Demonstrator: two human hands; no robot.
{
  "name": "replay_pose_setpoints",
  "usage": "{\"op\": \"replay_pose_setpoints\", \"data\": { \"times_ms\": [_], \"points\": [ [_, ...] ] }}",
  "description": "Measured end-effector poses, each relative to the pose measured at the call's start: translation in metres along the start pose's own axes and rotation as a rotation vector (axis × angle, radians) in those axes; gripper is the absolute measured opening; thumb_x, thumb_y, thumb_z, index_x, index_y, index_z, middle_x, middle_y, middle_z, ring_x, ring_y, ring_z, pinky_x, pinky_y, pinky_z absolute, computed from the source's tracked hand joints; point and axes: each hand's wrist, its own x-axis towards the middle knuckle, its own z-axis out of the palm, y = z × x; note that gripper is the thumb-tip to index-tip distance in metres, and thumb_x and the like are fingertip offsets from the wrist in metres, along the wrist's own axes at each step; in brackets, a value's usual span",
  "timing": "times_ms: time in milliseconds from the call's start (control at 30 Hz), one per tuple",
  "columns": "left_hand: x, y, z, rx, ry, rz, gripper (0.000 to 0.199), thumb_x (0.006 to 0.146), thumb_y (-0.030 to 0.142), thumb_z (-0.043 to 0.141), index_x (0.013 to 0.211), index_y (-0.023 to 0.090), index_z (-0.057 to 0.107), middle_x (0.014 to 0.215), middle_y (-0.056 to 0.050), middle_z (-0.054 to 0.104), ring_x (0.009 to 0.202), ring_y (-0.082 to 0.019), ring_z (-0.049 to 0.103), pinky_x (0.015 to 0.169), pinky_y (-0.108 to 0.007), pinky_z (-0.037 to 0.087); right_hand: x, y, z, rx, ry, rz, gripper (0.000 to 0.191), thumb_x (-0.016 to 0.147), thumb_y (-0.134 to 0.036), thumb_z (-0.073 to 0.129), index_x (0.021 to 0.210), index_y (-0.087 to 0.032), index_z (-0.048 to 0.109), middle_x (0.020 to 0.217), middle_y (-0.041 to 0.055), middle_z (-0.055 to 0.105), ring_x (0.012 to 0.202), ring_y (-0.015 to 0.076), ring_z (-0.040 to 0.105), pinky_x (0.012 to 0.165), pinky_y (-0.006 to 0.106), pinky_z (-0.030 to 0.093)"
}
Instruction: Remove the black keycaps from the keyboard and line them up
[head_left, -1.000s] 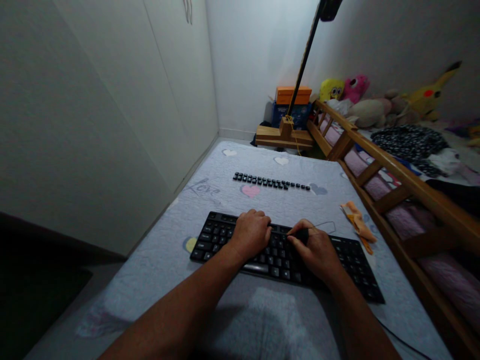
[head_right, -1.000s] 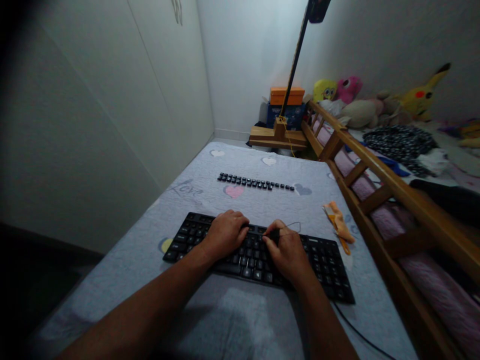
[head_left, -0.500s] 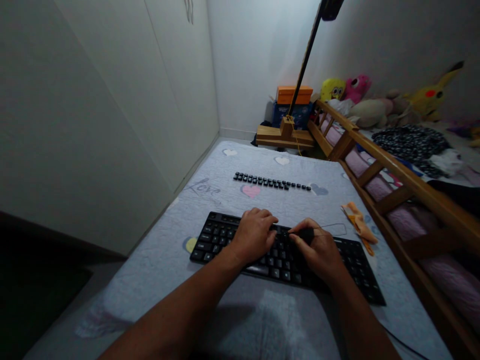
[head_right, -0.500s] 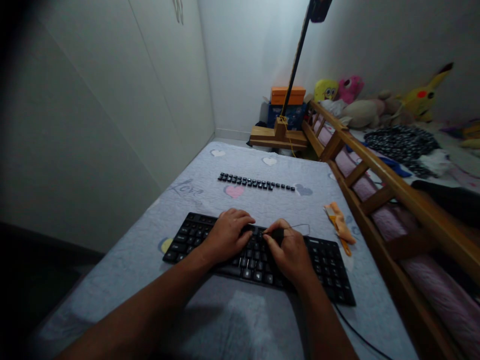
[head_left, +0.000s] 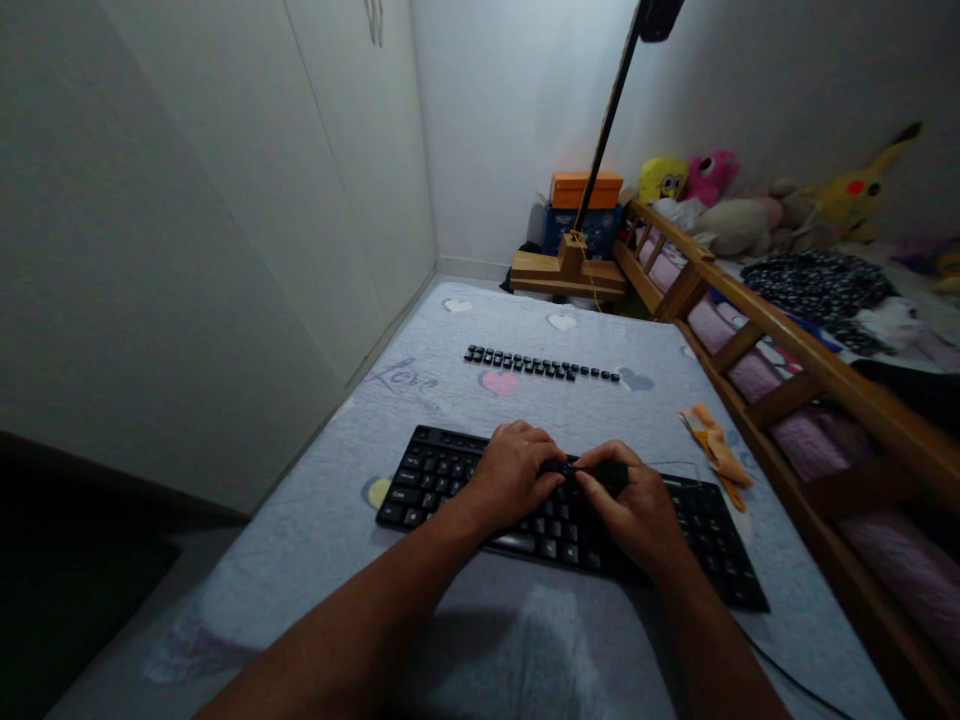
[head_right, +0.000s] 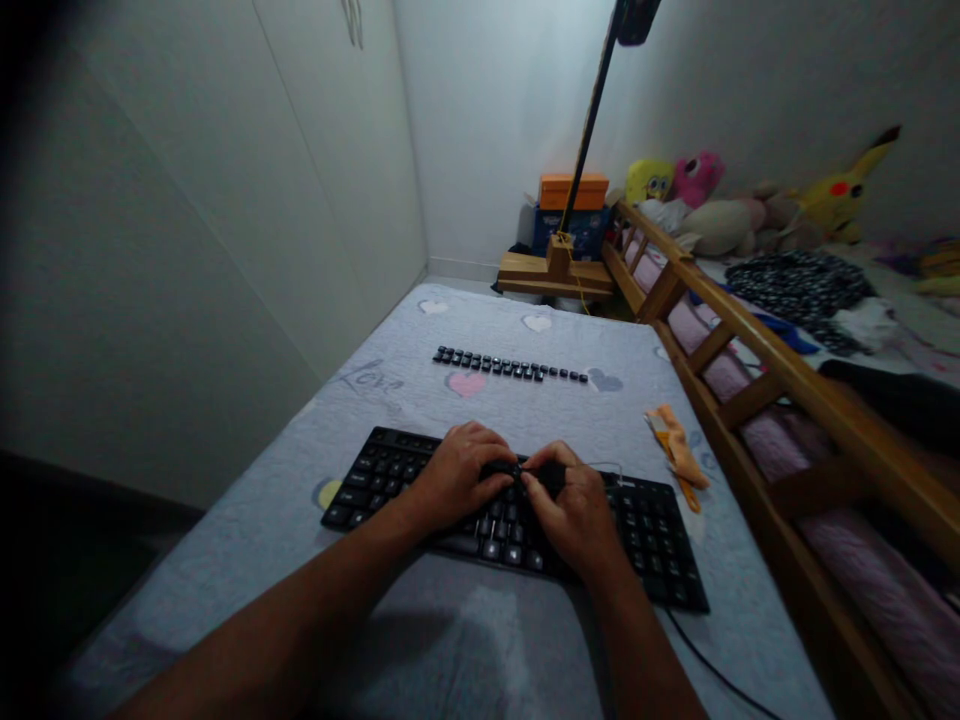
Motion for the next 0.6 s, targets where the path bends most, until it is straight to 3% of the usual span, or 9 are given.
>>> {"op": "replay_pose_setpoints", "data": {
  "times_ms": [333,500,600],
  "points": [
    [-0.0003,0.0052,0.0007,-0.046,-0.011,0.048,0.017,0.08,0.026,0.069,0.096,0.022,0.07,0.097,-0.002,0.071,0.097,-0.022,0.057,0.089,-0.038,0.039,-0.0034,0.0022,0.0043,0.216,0.17,-0.109,0.01,0.078,-0.015,0.053,0.069,-0.021,0.053,0.078,-0.0002,0.06,0.08,0.0168,0.057,0.077,0.03,0.043],
    [-0.0003,0.0042,-0.0014,-0.042,0.004,0.034,0.016,0.079,0.025,0.069,0.095,0.02,0.07,0.097,-0.003,0.071,0.098,-0.022,0.056,0.092,-0.039,0.039,-0.0055,0.0011,0.0006,0.161,0.222,-0.08,0.02,0.087,-0.017,0.042,0.073,-0.021,0.056,0.078,0.0006,0.059,0.079,0.0168,0.056,0.074,0.03,0.042],
    [0.0004,0.0047,-0.0026,-0.057,0.015,0.006,0.017,0.079,0.025,0.07,0.095,0.021,0.07,0.099,-0.003,0.071,0.098,-0.022,0.056,0.091,-0.04,0.039,-0.0058,0.0008,0.0002,0.07,0.211,-0.134,0.021,0.089,-0.017,0.041,0.075,-0.021,0.056,0.088,0.0029,0.058,0.088,0.018,0.056,0.081,0.031,0.042]
  ]
}}
